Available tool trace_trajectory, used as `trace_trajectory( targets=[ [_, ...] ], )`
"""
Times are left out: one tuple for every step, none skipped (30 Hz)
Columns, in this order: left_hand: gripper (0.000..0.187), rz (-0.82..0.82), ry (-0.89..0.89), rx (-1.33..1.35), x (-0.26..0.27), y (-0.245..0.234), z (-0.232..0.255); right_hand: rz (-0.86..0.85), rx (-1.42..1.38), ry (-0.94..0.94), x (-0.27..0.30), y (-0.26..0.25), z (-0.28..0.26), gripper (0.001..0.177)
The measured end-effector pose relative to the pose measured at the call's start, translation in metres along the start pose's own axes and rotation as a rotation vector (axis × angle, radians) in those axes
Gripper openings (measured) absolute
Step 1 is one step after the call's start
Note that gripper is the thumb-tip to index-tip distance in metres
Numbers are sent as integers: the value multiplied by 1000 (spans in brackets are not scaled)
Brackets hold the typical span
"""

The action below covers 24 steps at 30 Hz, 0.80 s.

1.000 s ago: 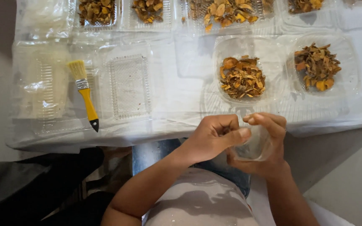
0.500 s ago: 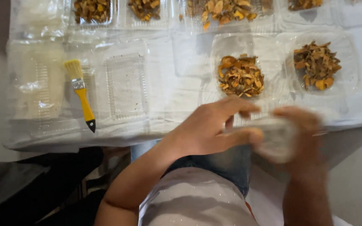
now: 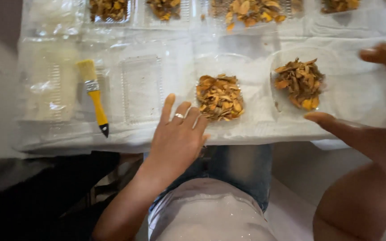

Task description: Sorting and packing dried tea leaves into small plastic containers and bags.

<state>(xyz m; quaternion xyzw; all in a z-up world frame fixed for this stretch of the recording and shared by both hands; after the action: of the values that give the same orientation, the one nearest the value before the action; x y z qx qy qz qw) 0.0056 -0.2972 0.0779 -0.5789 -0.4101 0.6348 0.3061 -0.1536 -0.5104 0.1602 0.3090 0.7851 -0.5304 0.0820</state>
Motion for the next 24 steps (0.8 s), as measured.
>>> trace_trajectory(
  targets=[
    [37,-80,-38,-61,6,-2,-4,-49,65,9,-10,9,-4,93],
    [72,-157,-74,-122,12,-3,-9,-93,132,17,-20,18,-7,94],
    [72,-156,-83,-126,9,-8,-11,-95,129,9,-22,32,0,94],
    [66,-109,-82,-18,5,-16,-11,-94,83,-150,-24,47,-5,107],
    [61,-60,-81,90,2,-25,-11,-91,35,-308,-23,61,-11,121],
    [61,-58,-91,87,-3,-16,-17,-97,32,-317,-28,69,-15,121],
    [35,-50,-54,76,-9,-8,-18,-165,19,-308,-32,81,-17,128],
    [11,-41,-15,69,-16,1,-20,-234,8,-296,-36,92,-19,134],
    [11,-40,-24,68,-21,12,-23,-241,7,-302,-39,96,-20,134],
    [21,-161,-2,127,-27,34,-24,-275,-17,-314,-42,101,-21,133],
    [32,-281,21,186,-32,55,-23,-309,-40,-326,-44,106,-22,132],
    [32,-281,19,185,-37,66,-25,-310,-41,-328,-46,107,-24,132],
    [43,-422,38,171,-38,88,-24,-363,-64,-272,-47,112,-22,131],
    [55,-563,59,157,-38,110,-23,-415,-85,-213,-49,117,-20,129],
    [55,-563,59,157,-40,112,-23,-415,-84,-214,-52,118,-25,129],
    [46,-579,46,155,-40,115,-24,-474,-120,-116,-54,123,-24,129],
    [37,-595,34,152,-40,118,-24,-533,-155,-18,-55,129,-23,129],
    [37,-598,32,153,-39,116,-24,-535,-157,-18,-53,133,-16,129],
    [34,-562,24,174,-39,112,-25,-510,-127,-148,-51,135,-18,128],
    [32,-525,13,193,-40,107,-26,-484,-97,-281,-49,137,-20,127],
    [32,-528,8,192,-35,112,-28,-487,-100,-283,-47,140,-21,127],
    [31,-454,37,192,-35,112,-27,-512,-82,-245,-46,144,-18,128],
    [30,-380,65,191,-34,111,-27,-537,-64,-206,-45,147,-16,129],
    [30,-377,61,191,-32,111,-28,-539,-63,-211,-45,148,-17,129]
  ],
)
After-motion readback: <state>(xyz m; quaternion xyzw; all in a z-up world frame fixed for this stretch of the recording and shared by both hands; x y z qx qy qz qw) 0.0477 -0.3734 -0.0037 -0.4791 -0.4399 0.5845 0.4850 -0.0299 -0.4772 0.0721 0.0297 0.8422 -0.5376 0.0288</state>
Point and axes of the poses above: each hand's wrist, its own x-axis away from the middle knuckle, its own y-axis out of the palm, z = x × y, the point moved 8 cm from there along -x, towards the middle knuckle, and after that the axes turned 4 degrees about z, right-handed, at the moved point
